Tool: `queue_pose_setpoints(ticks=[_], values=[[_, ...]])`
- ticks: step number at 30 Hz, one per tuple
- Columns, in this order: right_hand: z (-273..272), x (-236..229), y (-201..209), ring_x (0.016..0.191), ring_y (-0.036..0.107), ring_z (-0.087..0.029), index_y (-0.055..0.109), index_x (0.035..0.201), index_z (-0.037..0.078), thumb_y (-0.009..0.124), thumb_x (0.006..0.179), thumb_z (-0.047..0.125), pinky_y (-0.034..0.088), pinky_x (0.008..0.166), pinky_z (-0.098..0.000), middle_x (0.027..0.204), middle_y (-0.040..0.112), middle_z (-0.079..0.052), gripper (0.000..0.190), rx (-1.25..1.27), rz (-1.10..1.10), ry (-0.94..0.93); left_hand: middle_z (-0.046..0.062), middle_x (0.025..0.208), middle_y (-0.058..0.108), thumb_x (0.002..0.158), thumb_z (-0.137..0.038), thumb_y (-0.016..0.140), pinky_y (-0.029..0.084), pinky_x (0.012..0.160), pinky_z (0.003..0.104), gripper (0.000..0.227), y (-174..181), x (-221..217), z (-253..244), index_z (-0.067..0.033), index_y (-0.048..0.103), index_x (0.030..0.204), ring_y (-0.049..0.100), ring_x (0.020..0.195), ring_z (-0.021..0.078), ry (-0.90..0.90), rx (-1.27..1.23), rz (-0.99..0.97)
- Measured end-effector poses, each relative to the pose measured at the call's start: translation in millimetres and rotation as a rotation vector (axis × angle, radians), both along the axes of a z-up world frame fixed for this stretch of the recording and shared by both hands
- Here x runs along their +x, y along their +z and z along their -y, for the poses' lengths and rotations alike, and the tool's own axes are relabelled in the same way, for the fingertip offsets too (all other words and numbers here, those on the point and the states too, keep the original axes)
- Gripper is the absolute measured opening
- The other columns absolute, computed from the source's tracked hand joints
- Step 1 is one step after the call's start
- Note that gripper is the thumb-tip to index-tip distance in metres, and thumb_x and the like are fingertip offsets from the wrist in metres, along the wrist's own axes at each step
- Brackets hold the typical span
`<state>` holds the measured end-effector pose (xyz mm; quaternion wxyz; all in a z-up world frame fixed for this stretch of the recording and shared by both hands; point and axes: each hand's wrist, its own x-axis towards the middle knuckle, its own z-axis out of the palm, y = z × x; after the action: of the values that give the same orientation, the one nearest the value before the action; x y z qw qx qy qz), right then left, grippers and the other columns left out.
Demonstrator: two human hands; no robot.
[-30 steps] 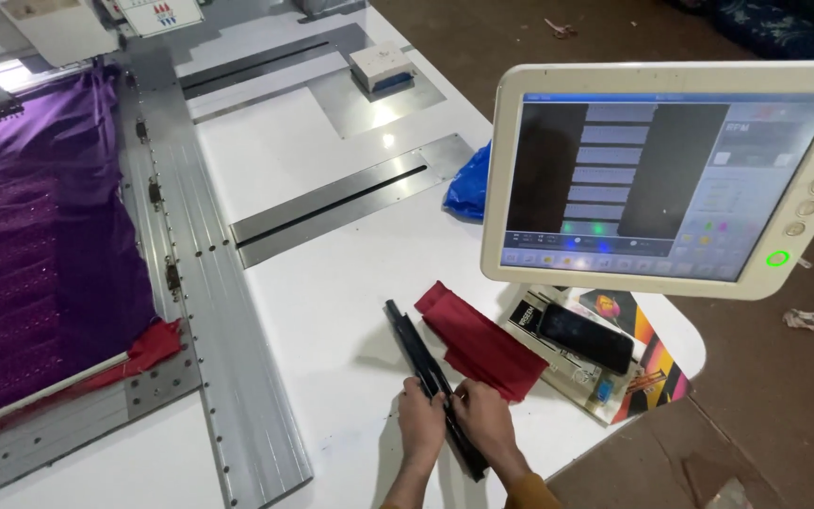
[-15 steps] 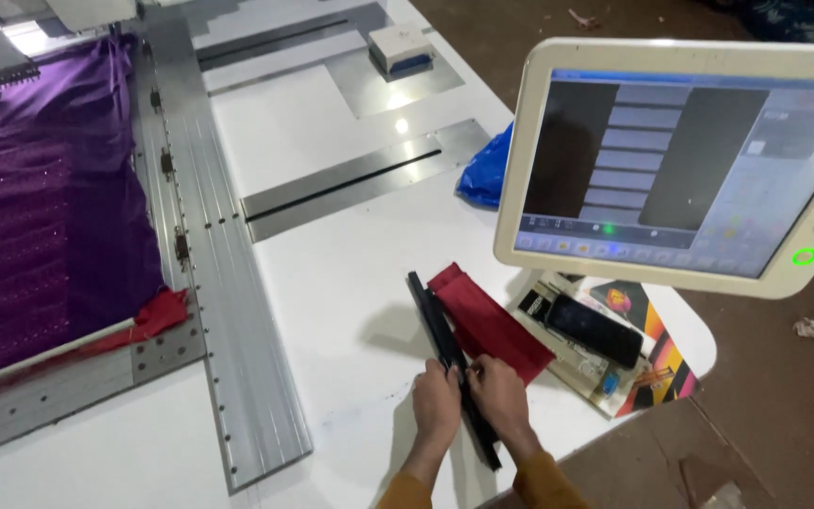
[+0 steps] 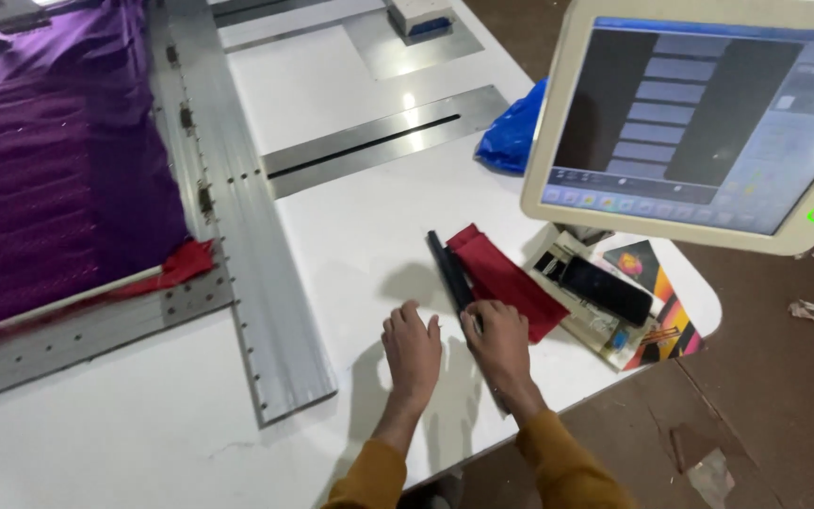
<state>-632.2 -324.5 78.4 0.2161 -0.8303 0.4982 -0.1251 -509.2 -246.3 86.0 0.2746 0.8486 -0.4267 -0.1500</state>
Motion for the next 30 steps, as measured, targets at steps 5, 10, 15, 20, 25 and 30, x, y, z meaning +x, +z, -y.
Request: queue_pose_setpoints(ticks=[5,10,15,20,25,30], values=[[-42.2,48.5,4.6,0.126,0.061,-0.03,0.072,0.118,0.019,0.051,0.104,0.043,0.039,0.111,-0.052,0.12,0.07,-0.007,0.035,-0.029,0.003,0.051,0.015,0.121,0.058,0.105,-0.025,0.056,0.046,0.102,0.049,0.039,-2.5,54.4,-54.0,-0.0044,0.049,0.137,0.057,0.123,0.0351,0.035,-0.05,0.096],[-120.4,122.9,18.1,0.128,0.061,-0.03,0.07,0.121,0.018,0.048,0.105,0.044,0.036,0.114,-0.052,0.122,0.071,-0.009,0.037,-0.003,0.029,0.138,0.012,0.129,0.056,0.106,-0.03,0.055,0.037,0.111,0.048,0.038,12.7,123.2,-142.9,-0.0102,0.051,0.138,0.051,0.133,0.0306,0.094,-0.064,0.195],[-214.6,210.4,33.4,0.132,0.058,-0.031,0.068,0.125,0.017,0.047,0.106,0.045,0.034,0.116,-0.0529,0.125,0.07,-0.01,0.04,-0.006,0.039,0.232,0.015,0.142,0.052,0.106,-0.029,0.053,0.029,0.117,0.051,0.037,20.9,203.7,-251.3,-0.0081,0.051,0.137,0.041,0.143,0.0332,0.128,-0.09,0.334],[-282.6,292.2,24.2,0.129,0.06,-0.032,0.068,0.124,0.019,0.051,0.106,0.042,0.036,0.114,-0.0542,0.121,0.071,-0.008,0.034,-0.089,0.119,0.353,0.015,0.148,0.046,0.108,-0.032,0.047,0.024,0.12,0.055,0.038,28.5,285.2,-341.9,-0.0136,0.047,0.141,0.035,0.148,0.0348,0.175,-0.069,0.42],[-345.1,361.7,52.8,0.13,0.06,-0.03,0.069,0.125,0.019,0.05,0.107,0.043,0.036,0.113,-0.0519,0.122,0.072,-0.006,0.035,-0.084,0.112,0.443,0.015,0.15,0.047,0.109,-0.031,0.047,0.02,0.123,0.054,0.036,37.2,346.4,-408.9,-0.015,0.047,0.141,0.035,0.15,0.0334,0.258,-0.032,0.462],[-371.0,433.3,50.3,0.131,0.06,-0.03,0.07,0.123,0.021,0.054,0.105,0.038,0.036,0.115,-0.0541,0.122,0.072,-0.005,0.029,-0.054,0.123,0.496,0.014,0.146,0.05,0.109,-0.029,0.044,0.024,0.124,0.049,0.034,31.7,408.2,-445.5,-0.0125,0.053,0.137,0.039,0.148,0.0324,0.323,-0.013,0.392]])
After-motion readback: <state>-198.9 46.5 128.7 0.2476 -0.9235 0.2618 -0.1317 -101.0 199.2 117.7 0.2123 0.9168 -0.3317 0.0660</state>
